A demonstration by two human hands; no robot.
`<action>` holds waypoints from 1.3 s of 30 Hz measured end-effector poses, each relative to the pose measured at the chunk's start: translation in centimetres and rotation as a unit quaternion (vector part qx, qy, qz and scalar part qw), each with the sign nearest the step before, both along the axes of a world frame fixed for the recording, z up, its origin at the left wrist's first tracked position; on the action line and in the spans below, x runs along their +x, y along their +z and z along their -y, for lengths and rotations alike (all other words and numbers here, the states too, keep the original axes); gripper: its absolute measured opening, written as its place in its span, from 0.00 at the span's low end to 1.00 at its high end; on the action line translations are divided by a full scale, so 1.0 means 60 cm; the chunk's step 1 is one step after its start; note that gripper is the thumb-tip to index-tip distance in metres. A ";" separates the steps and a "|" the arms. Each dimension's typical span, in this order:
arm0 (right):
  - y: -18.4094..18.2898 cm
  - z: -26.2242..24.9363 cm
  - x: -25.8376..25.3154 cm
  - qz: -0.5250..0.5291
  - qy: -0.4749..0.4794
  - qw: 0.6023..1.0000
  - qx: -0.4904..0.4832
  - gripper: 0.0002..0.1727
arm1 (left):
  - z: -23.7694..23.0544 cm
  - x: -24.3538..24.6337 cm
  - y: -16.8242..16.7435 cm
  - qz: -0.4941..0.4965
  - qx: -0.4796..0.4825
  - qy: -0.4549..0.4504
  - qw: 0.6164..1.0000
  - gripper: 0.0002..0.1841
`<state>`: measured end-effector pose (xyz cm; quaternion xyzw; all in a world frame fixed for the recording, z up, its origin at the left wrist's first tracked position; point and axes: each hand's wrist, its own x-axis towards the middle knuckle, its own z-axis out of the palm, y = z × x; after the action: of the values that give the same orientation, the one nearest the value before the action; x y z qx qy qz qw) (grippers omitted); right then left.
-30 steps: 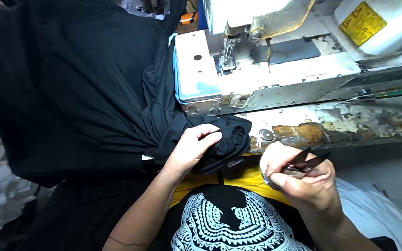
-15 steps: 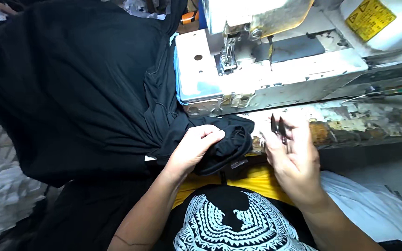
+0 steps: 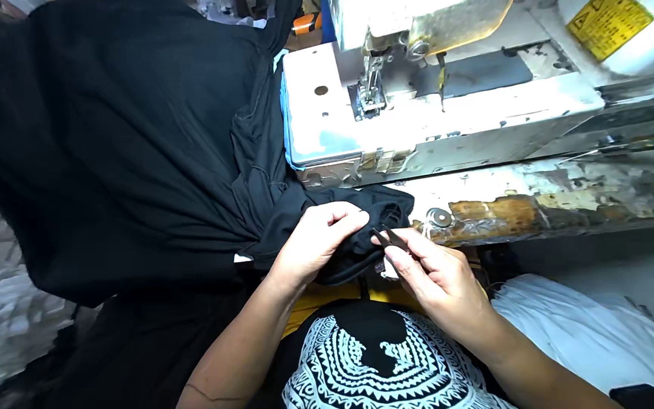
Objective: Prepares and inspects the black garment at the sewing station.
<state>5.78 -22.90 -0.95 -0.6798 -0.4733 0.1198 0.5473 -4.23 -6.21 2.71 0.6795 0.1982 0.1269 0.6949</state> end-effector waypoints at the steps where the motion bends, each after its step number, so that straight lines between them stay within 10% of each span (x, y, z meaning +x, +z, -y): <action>1: 0.000 0.000 0.000 0.002 -0.001 1.000 0.000 0.17 | 0.000 0.000 0.000 0.002 0.001 -0.001 1.000 0.13; 15: 0.016 -0.002 0.005 -0.045 0.055 0.987 0.144 0.15 | 0.003 -0.002 -0.007 -0.019 0.112 -0.036 0.993 0.10; 39: -0.007 -0.004 -0.004 0.000 -0.025 1.000 -0.006 0.16 | 0.001 -0.003 -0.003 -0.003 0.045 -0.012 0.999 0.12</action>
<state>5.54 -22.65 -1.36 -0.6946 -0.4552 0.1087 0.5464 -4.43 -6.30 2.52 0.7126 0.1862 0.1247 0.6648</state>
